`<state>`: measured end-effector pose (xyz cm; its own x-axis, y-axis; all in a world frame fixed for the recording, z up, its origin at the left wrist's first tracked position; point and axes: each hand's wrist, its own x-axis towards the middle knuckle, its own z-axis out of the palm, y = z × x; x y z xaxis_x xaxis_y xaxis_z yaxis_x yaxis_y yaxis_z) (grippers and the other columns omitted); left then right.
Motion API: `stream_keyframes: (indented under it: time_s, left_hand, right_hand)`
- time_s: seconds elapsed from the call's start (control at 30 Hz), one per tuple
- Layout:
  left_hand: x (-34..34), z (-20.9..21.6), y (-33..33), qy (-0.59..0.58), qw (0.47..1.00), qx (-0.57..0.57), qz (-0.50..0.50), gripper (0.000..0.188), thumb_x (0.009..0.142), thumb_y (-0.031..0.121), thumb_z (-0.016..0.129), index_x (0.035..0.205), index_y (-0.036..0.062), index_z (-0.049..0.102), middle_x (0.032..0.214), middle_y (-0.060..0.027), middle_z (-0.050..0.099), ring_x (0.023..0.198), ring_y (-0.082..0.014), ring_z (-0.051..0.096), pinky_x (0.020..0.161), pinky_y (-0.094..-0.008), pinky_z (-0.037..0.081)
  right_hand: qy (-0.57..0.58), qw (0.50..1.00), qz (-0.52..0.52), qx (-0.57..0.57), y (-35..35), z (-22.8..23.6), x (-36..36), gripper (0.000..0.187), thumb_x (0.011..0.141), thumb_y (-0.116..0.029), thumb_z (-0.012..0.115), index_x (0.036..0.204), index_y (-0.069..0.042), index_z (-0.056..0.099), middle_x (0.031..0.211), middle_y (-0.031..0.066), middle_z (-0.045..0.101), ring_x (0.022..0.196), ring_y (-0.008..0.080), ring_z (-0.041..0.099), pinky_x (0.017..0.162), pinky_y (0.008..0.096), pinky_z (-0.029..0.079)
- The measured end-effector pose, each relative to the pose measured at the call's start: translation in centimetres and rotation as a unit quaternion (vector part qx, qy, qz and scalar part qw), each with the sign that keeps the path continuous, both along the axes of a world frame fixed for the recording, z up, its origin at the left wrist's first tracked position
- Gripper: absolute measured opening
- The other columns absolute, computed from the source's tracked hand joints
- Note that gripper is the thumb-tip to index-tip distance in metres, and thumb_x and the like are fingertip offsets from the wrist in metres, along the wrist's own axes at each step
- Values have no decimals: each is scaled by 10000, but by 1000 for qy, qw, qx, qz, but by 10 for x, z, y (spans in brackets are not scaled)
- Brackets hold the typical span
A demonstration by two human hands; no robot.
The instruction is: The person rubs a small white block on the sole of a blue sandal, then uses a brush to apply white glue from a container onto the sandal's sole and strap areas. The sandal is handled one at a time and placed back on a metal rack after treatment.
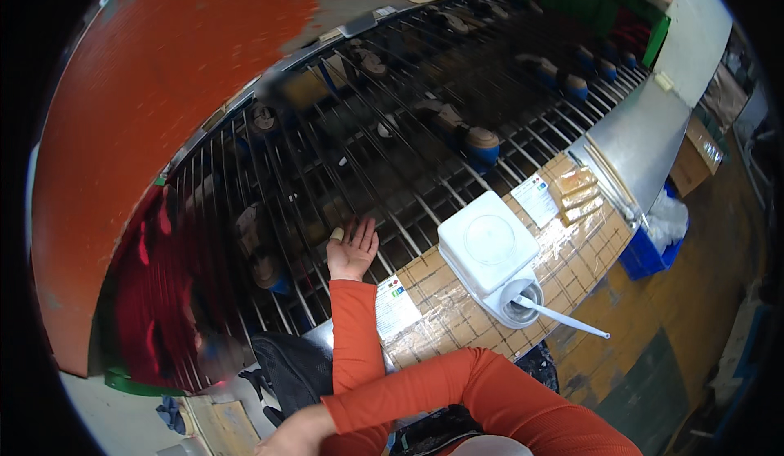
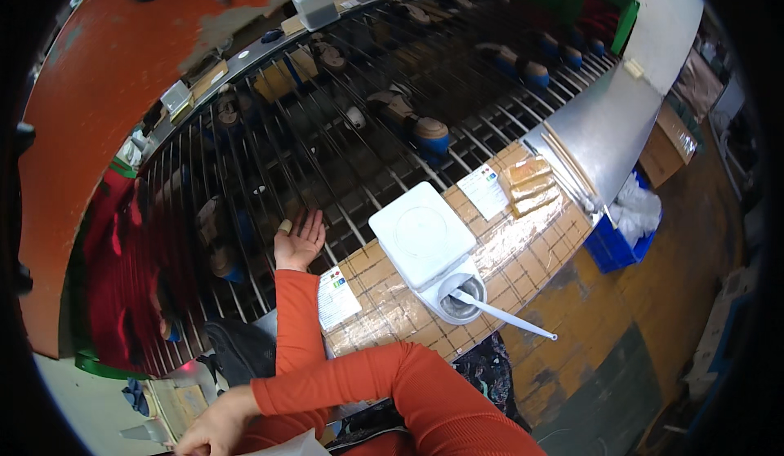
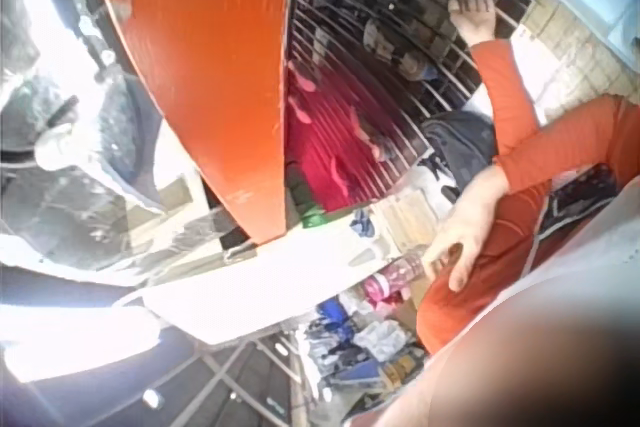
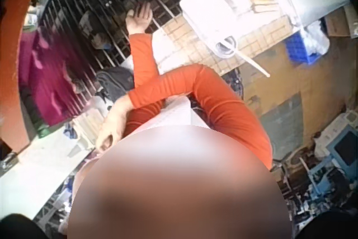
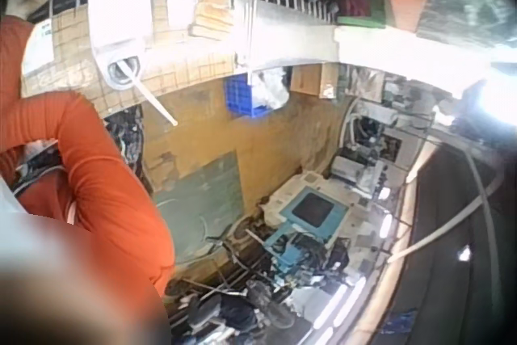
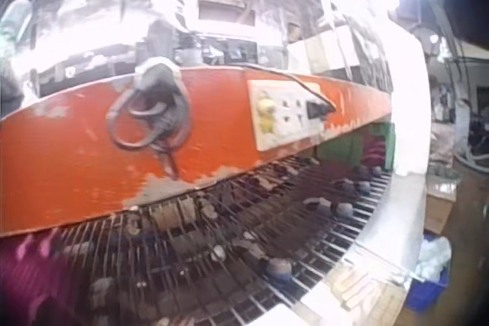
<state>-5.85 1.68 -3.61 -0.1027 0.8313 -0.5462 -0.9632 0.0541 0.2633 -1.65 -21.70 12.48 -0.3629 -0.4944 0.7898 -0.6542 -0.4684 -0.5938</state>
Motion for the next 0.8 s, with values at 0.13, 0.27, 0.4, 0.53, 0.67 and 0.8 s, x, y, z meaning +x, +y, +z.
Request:
stream_keyframes:
  time_s: [0.13,0.27,0.4,0.53,0.67,0.8]
  left_hand:
    - [0,4,0,23,999,-28,8,460,1000,383,330,1401,166,389,1433,-40,438,1301,-206,437,983,-380,384]
    - [0,5,-1,27,999,-19,4,445,1000,365,340,1391,160,396,1413,-42,461,1292,-210,450,993,-390,393]
    - [-9,-5,-3,7,1000,-6,-4,442,1000,360,345,1388,155,396,1403,-45,473,1290,-214,453,993,-395,402]
    - [-17,-16,-5,16,1000,-9,-9,441,1000,358,347,1386,150,396,1398,-49,479,1290,-216,453,991,-398,408]
    - [-21,-21,-7,24,1000,-6,-12,440,1000,355,350,1385,146,396,1393,-53,484,1290,-219,454,989,-400,414]
    - [-23,-23,-8,34,999,-15,0,437,1001,337,363,1384,127,392,1390,-66,486,1294,-227,451,976,-395,432]
  right_hand:
    - [-201,950,149,186,24,-32,-16,459,950,-391,546,1136,27,583,1075,130,634,976,204,560,859,338,442]
    - [-182,926,165,286,46,-31,-27,463,935,-396,572,1196,-13,585,1037,110,648,914,178,580,814,319,463]
    - [-205,934,121,266,64,-24,-30,435,839,-385,680,1061,-15,624,908,100,674,810,187,637,720,321,503]
    - [-173,902,-42,392,71,-17,-28,471,846,-395,683,1093,2,621,983,126,681,868,182,647,757,318,511]
    - [-106,939,-72,320,57,-1,-21,404,902,-346,599,1048,28,634,1051,148,677,976,199,655,775,327,521]
    - [-80,994,-21,74,37,20,-11,416,942,-340,526,1098,35,610,1150,145,650,1083,204,622,835,339,507]
